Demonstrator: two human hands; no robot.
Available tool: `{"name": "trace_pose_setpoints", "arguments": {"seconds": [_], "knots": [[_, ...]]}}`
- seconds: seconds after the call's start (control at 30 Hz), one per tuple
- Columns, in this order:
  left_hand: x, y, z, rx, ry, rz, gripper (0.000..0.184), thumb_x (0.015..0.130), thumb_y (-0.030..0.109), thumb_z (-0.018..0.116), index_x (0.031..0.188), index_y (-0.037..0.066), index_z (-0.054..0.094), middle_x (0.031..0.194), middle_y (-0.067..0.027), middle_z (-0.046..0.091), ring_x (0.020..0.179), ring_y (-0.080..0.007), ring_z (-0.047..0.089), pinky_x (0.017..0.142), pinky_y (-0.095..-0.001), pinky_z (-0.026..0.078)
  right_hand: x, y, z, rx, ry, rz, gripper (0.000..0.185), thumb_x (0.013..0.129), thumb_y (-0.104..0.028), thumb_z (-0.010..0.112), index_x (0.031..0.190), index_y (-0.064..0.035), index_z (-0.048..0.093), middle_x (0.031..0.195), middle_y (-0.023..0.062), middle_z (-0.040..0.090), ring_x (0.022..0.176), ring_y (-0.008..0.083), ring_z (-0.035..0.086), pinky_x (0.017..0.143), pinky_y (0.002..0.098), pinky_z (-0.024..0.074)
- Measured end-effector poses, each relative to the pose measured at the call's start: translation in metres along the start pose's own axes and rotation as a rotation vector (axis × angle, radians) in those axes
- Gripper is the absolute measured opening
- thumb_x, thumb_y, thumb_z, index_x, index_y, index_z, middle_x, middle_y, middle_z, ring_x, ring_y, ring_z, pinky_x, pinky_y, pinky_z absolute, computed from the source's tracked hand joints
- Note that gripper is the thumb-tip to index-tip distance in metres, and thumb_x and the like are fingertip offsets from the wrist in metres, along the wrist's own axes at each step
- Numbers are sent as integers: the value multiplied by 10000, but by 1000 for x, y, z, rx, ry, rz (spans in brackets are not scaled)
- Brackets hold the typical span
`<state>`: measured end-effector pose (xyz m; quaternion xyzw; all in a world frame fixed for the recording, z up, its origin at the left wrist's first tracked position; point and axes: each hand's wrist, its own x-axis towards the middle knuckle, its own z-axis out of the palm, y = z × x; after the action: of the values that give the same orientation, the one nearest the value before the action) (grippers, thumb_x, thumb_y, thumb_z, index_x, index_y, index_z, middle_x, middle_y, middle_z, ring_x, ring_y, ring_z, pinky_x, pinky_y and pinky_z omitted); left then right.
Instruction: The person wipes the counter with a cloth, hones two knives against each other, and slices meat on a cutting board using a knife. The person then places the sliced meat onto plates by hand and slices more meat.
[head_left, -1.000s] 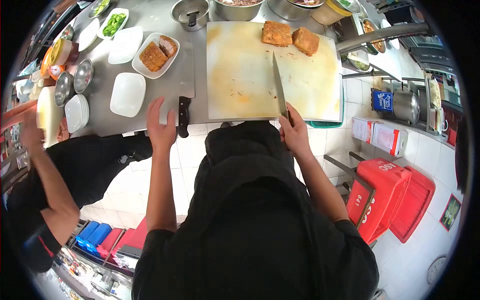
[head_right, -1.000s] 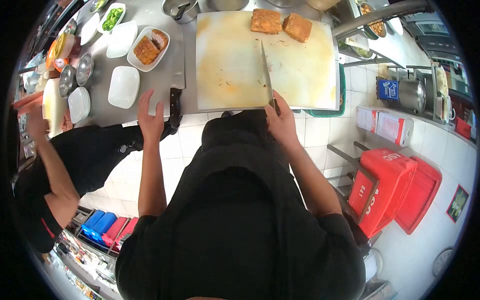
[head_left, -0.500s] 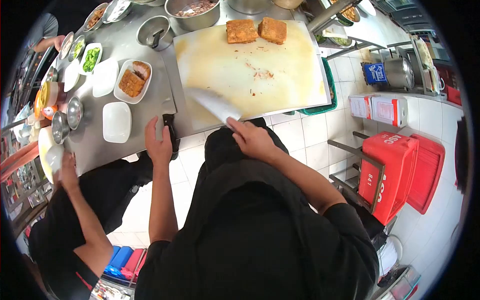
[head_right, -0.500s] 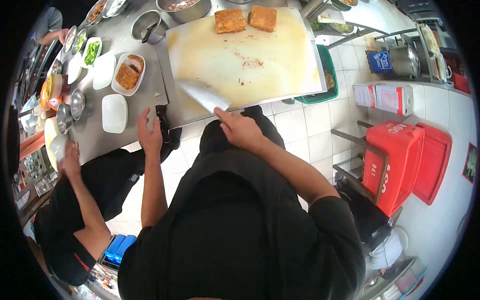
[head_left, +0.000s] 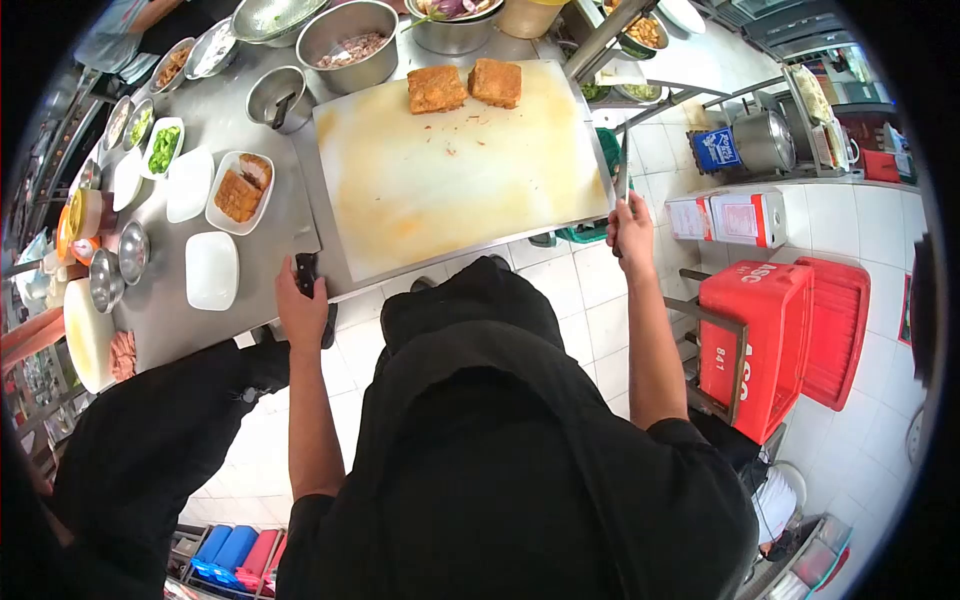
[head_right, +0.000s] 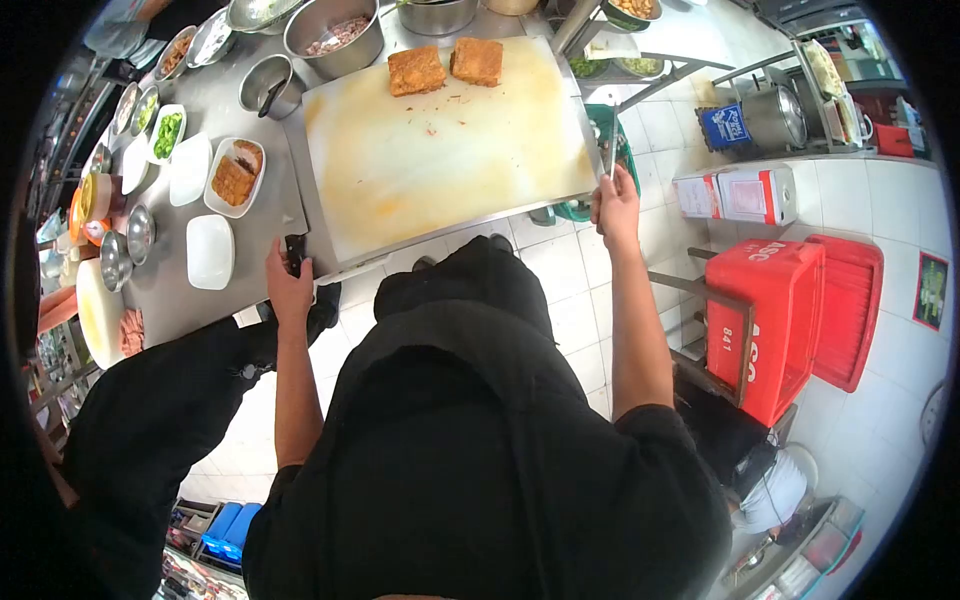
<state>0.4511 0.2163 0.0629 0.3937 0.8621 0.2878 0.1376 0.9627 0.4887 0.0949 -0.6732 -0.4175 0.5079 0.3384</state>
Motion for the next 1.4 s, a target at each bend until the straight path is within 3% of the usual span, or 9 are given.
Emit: {"name": "trace_pose_setpoints", "arguments": {"seconds": [0.23, 0.47, 0.57, 0.67, 0.77, 0.87, 1.2, 1.3, 1.4], "knots": [[2, 11, 3, 142, -5, -67, 707, 854, 170, 754, 1491, 18, 490, 1186, -202, 648, 1030, -357, 669, 946, -452, 539, -38, -54, 64, 586, 421, -232, 217, 1112, -248, 489, 1259, -132, 381, 823, 42, 550, 507, 142, 505, 401, 298, 429], [0, 4, 0, -134, -48, -243, 520, 822, 144, 679, 1314, -21, 636, 930, -153, 714, 836, -277, 686, 827, -404, 548, -36, -36, 79, 645, 212, -38, 568, 1115, -252, 491, 1594, -135, 208, 847, 31, 483, 542, 100, 421, 437, 280, 375], [-14, -2, 2, -112, 15, -283, 457, 824, 151, 686, 1233, -51, 666, 894, -141, 715, 777, -238, 665, 773, -380, 541, -64, -9, 79, 213, 68, -186, 512, 1078, -209, 555, 1548, -88, 392, 928, 96, 623, 630, 178, 606, 554, 338, 511], [-30, -4, 1, -237, -11, -419, 441, 836, 152, 681, 1218, -68, 662, 911, -141, 718, 802, -209, 666, 772, -353, 541, -98, 11, 90, -432, -264, -896, 451, 1016, -157, 620, 1459, -118, 541, 1053, 194, 690, 933, 388, 715, 776, 460, 582], [-45, -9, 4, -247, 16, -387, 417, 843, 130, 671, 1212, -66, 666, 921, -122, 714, 814, -187, 661, 788, -334, 542, -122, -16, 121, -690, -810, -735, 429, 992, -201, 645, 1415, -223, 580, 1076, 203, 684, 985, 461, 688, 835, 535, 570], [-62, 7, 4, -302, 60, -335, 402, 830, 78, 657, 1207, -61, 664, 928, -100, 711, 818, -165, 649, 794, -318, 538, -121, -17, 159, -773, -874, -702, 379, 1013, -239, 610, 1392, -239, 590, 1074, 216, 677, 994, 456, 689, 852, 550, 558], [-96, 31, 14, -247, 88, -152, 423, 785, 22, 638, 1201, -54, 642, 978, -149, 714, 873, -245, 687, 852, -353, 552, -47, 5, 90, -549, -198, -453, 422, 999, -169, 612, 1402, -40, 617, 1304, 265, 692, 1213, 425, 670, 1048, 483, 525], [-100, 40, 15, -213, 58, -135, 434, 771, 26, 651, 1201, -37, 646, 989, -193, 716, 886, -321, 704, 864, -387, 559, 5, 36, 27, -375, 82, -570, 367, 1034, -151, 603, 1360, 18, 608, 1282, 237, 708, 1070, 423, 734, 968, 443, 561], [-100, 46, 21, -178, -3, -107, 463, 771, 37, 654, 1229, -30, 641, 1036, -219, 719, 946, -377, 712, 909, -417, 561, 4, 3, -6, 156, 144, -40, 419, 1100, -210, 537, 1481, -84, 416, 909, 61, 610, 658, 130, 588, 502, 300, 497]]}}
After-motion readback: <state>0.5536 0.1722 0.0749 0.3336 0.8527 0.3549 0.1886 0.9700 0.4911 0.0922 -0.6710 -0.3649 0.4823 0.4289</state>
